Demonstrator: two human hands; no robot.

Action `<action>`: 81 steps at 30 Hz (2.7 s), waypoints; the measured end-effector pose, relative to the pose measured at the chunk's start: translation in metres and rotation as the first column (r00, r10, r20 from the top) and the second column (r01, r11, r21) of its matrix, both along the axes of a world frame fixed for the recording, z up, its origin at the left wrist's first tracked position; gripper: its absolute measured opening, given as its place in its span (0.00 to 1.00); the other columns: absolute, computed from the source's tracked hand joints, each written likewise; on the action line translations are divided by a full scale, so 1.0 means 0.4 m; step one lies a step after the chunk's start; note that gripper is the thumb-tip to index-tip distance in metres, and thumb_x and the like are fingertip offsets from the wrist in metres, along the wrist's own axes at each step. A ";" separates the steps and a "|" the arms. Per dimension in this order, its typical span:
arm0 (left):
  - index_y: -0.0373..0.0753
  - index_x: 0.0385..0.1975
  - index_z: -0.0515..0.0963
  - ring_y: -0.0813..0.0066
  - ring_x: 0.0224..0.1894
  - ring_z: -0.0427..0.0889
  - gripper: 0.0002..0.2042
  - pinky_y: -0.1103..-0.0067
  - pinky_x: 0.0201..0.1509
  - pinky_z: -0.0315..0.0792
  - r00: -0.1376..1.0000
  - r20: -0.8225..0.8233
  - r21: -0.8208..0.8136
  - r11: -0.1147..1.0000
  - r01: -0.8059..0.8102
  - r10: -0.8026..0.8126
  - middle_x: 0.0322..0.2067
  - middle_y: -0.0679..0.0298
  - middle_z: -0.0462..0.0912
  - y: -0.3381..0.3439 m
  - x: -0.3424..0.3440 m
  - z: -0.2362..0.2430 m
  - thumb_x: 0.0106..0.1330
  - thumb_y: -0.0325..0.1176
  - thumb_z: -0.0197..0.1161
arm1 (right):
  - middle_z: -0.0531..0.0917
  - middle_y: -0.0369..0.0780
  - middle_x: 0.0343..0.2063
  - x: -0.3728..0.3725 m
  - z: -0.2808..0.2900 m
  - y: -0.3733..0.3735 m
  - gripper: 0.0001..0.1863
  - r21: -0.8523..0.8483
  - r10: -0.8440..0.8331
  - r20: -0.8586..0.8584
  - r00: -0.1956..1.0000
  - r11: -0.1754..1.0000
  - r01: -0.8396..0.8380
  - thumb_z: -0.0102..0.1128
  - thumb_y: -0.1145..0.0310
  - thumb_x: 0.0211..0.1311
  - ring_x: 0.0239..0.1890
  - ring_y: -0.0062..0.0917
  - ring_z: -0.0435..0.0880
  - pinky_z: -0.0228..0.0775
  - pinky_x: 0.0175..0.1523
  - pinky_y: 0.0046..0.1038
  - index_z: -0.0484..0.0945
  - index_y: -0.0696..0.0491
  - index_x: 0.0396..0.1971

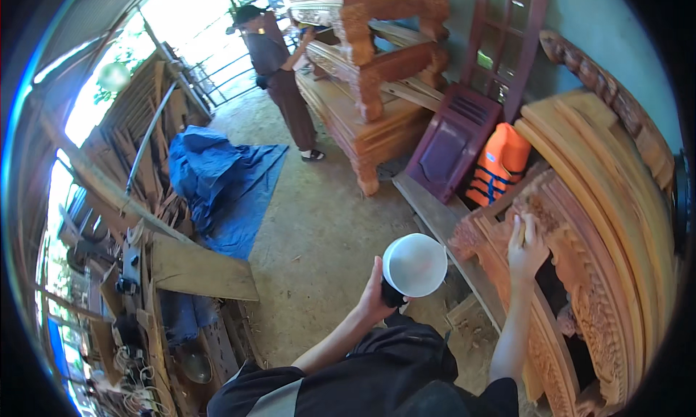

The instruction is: The person applies finish to a carved wooden cabinet using a paintbrush while holding a plastic container.

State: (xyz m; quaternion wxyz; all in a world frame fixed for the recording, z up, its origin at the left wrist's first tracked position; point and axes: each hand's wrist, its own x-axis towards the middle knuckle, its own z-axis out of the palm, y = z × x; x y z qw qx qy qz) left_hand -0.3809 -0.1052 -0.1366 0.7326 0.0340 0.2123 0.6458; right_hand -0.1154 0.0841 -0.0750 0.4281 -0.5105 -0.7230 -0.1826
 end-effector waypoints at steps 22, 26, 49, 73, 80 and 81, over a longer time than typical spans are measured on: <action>0.47 0.65 0.66 0.64 0.41 0.80 0.36 0.72 0.31 0.73 0.995 -0.105 0.147 0.989 0.018 -0.002 0.53 0.58 0.78 -0.052 0.039 0.049 0.72 0.70 0.40 | 0.83 0.43 0.23 0.072 -0.146 -0.068 0.09 -0.210 -0.303 -0.258 0.918 0.945 0.252 0.65 0.64 0.67 0.24 0.39 0.85 0.74 0.27 0.36 0.78 0.51 0.39; 0.46 0.65 0.66 0.65 0.40 0.78 0.35 0.72 0.32 0.71 0.991 -0.130 0.136 0.990 0.031 -0.013 0.54 0.57 0.77 -0.047 0.060 0.054 0.72 0.69 0.40 | 0.83 0.41 0.24 0.078 -0.115 -0.090 0.08 0.212 -0.024 -0.572 0.820 0.961 0.175 0.63 0.64 0.69 0.24 0.40 0.84 0.74 0.27 0.35 0.75 0.49 0.33; 0.50 0.65 0.68 0.65 0.47 0.78 0.35 0.71 0.34 0.73 0.997 -0.059 0.074 0.996 0.052 -0.048 0.55 0.60 0.78 -0.041 0.055 -0.008 0.70 0.71 0.40 | 0.86 0.41 0.29 0.077 0.013 -0.098 0.05 0.038 0.003 -0.357 0.934 0.999 0.012 0.66 0.68 0.66 0.29 0.36 0.86 0.78 0.34 0.32 0.81 0.52 0.36; 0.50 0.65 0.67 0.65 0.47 0.79 0.36 0.72 0.35 0.73 0.998 -0.064 0.130 0.991 -0.011 0.019 0.56 0.59 0.78 -0.102 0.071 0.024 0.70 0.71 0.41 | 0.85 0.43 0.33 0.286 -0.039 -0.112 0.09 -0.417 -0.140 -0.431 0.891 0.907 -0.059 0.60 0.64 0.72 0.32 0.34 0.87 0.74 0.34 0.31 0.79 0.54 0.37; 0.49 0.65 0.68 0.66 0.45 0.80 0.37 0.73 0.35 0.73 0.997 -0.071 0.178 0.984 -0.011 0.024 0.54 0.60 0.79 -0.153 0.126 0.039 0.70 0.71 0.41 | 0.87 0.44 0.34 0.420 -0.043 -0.182 0.08 0.222 -0.217 -0.403 0.889 0.919 0.325 0.63 0.67 0.70 0.34 0.33 0.87 0.77 0.38 0.29 0.81 0.57 0.38; 0.49 0.65 0.68 0.66 0.45 0.80 0.37 0.73 0.35 0.73 0.998 -0.065 0.196 0.981 -0.007 0.021 0.54 0.60 0.79 -0.131 0.126 0.034 0.70 0.71 0.41 | 0.87 0.44 0.34 0.453 -0.047 -0.192 0.09 0.268 -0.323 -0.478 0.817 0.832 0.486 0.63 0.66 0.71 0.34 0.33 0.87 0.77 0.38 0.29 0.81 0.57 0.38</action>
